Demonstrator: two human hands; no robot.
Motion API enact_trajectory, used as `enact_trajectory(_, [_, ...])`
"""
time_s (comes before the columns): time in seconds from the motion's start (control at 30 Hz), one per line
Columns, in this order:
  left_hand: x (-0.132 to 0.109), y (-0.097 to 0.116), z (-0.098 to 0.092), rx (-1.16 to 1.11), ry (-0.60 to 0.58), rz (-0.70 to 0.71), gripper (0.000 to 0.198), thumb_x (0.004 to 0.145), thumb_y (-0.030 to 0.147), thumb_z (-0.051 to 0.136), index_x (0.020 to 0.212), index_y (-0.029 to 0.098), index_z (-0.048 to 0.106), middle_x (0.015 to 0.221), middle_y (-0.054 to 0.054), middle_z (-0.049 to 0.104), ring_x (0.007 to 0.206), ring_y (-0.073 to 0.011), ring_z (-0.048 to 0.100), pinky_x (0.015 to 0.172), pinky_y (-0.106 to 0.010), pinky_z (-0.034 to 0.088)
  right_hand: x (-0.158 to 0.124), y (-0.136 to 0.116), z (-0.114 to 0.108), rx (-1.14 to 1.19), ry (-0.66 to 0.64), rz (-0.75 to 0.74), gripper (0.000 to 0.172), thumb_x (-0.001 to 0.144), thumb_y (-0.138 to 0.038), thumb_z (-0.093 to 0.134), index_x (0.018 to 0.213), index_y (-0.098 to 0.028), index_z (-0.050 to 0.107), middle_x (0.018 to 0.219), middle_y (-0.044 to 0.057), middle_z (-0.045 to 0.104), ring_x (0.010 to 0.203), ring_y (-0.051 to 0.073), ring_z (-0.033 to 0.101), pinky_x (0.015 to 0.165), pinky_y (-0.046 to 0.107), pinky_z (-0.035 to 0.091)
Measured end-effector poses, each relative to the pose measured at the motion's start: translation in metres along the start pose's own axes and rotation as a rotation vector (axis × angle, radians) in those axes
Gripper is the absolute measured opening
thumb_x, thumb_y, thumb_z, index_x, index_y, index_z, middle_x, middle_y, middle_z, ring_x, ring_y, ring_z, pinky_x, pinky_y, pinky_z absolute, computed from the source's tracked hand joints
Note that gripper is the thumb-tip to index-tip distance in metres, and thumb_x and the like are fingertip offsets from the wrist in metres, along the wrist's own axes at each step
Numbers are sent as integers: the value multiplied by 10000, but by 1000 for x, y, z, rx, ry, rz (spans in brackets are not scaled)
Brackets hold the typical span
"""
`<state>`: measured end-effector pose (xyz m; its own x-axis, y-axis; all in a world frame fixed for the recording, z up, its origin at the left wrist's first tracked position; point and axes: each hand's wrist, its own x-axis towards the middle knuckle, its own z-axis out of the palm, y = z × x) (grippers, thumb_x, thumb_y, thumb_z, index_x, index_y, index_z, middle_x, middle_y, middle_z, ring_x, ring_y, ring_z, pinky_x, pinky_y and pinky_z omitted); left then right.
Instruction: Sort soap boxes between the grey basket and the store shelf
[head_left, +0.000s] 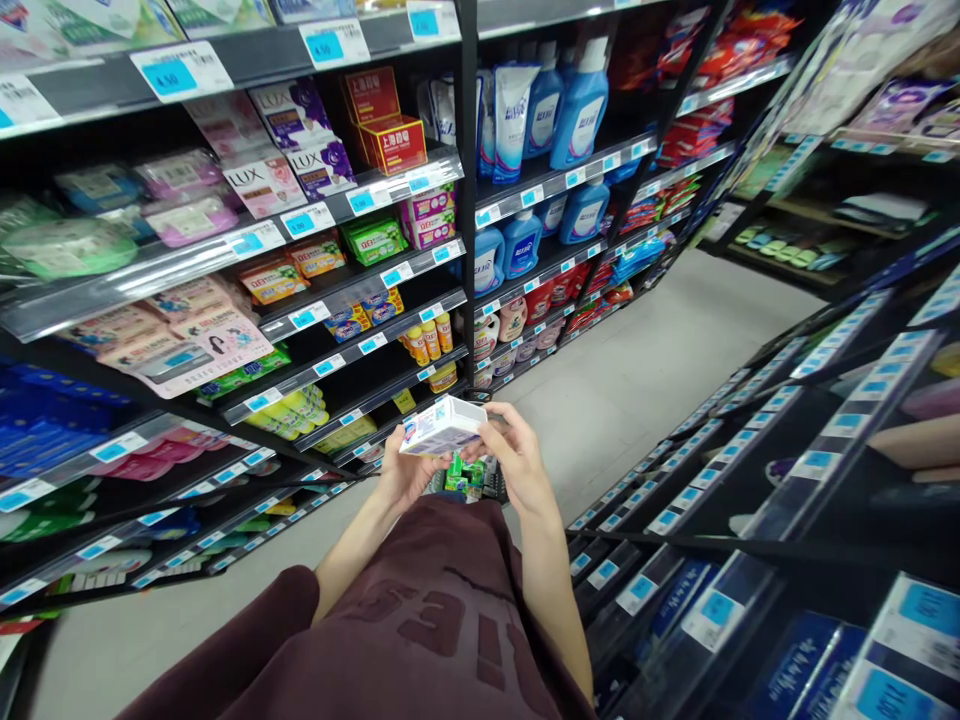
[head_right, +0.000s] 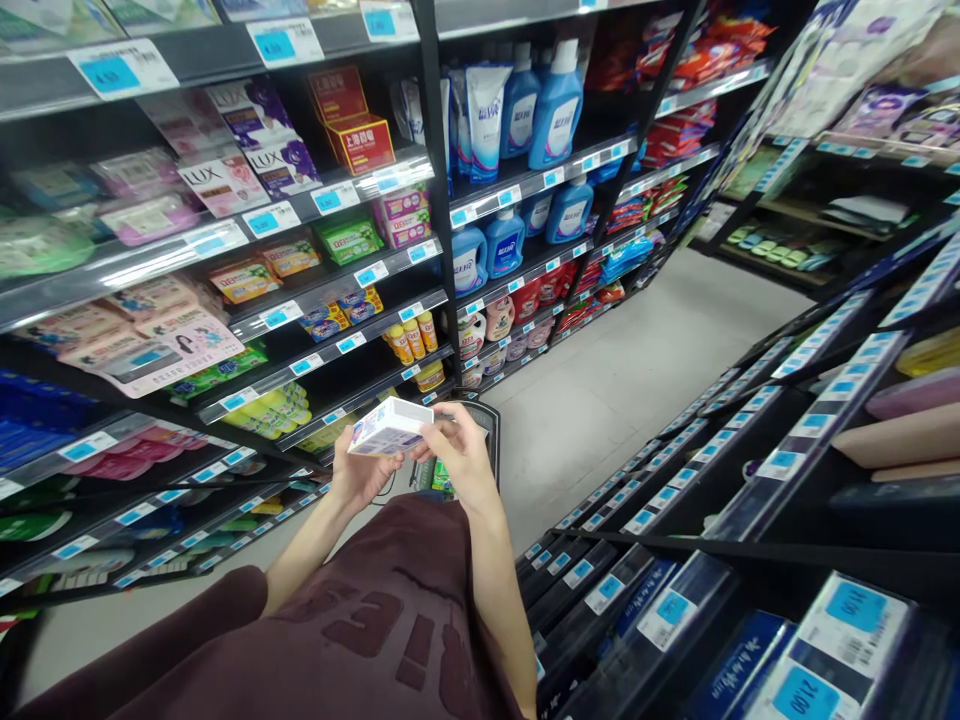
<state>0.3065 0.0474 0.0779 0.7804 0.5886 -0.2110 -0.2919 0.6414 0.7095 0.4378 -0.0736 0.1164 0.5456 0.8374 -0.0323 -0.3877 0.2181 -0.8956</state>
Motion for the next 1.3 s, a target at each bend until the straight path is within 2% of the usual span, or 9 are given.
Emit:
enact_trajectory(0.13, [-2,-2,-8,44,-145,-127,693,693,763,691,1040,163,701,793,-113,749,503,-194,659,421,-280,550,1,0,-3,0,2,15,368,806,-514,744,979,-248,557,713,-39,648,557,153,630,583,295,549])
enact_trajectory(0.3, [-4,-5,-14,69,-312,-233,747,735,845,540,951,144,687,647,-98,701,453,-220,655,342,-262,483,2,3,-7,-8,21,1,397,796,-567,739,865,-239,527,678,-46,619,560,132,590,582,274,538])
enact_trajectory(0.53, [-4,-4,-18,71,-327,-293,812,805,843,398,1011,111,684,568,-84,665,374,-202,614,286,-227,408,4,8,-9,-42,-23,-18,380,843,-549,714,810,-231,507,587,-53,600,536,128,579,606,270,519])
enact_trajectory(0.7, [-3,-5,-17,82,-329,-289,807,808,844,396,1008,116,682,570,-79,659,367,-193,598,276,-219,371,3,6,-7,-46,10,-11,381,834,-550,718,810,-233,506,606,-53,591,539,130,572,595,272,521])
enact_trajectory(0.8, [-4,-6,-15,116,-320,-237,766,792,841,451,967,138,700,589,-75,661,388,-190,599,290,-228,380,3,3,-6,-44,39,-9,363,832,-551,714,843,-239,530,665,-43,613,566,135,580,592,272,531])
enact_trajectory(0.97, [-7,-7,-8,233,-317,-84,719,728,808,607,1040,167,700,617,-69,661,387,-183,571,311,-254,398,3,1,-7,-56,47,-25,319,868,-550,667,940,-242,623,801,-8,659,648,145,598,598,266,546])
enact_trajectory(1.07, [-6,-8,-5,283,-302,38,661,720,735,690,1095,192,651,751,-76,699,416,-172,578,341,-267,431,3,2,-7,-60,59,-43,327,906,-536,618,1041,-244,676,964,28,677,764,158,616,605,252,547])
enact_trajectory(1.17, [-2,-9,-4,345,-219,175,611,726,676,726,1102,212,598,895,-68,694,453,-144,577,380,-262,449,4,5,-6,-54,82,-41,411,910,-542,603,1215,-271,642,1060,43,654,793,158,627,611,253,554])
enact_trajectory(1.3, [1,-6,-4,495,-67,368,554,724,574,777,1096,217,572,759,17,592,501,-113,520,431,-217,412,6,11,-3,-80,60,-60,532,865,-551,657,1323,-299,559,1155,53,628,835,173,666,623,266,560])
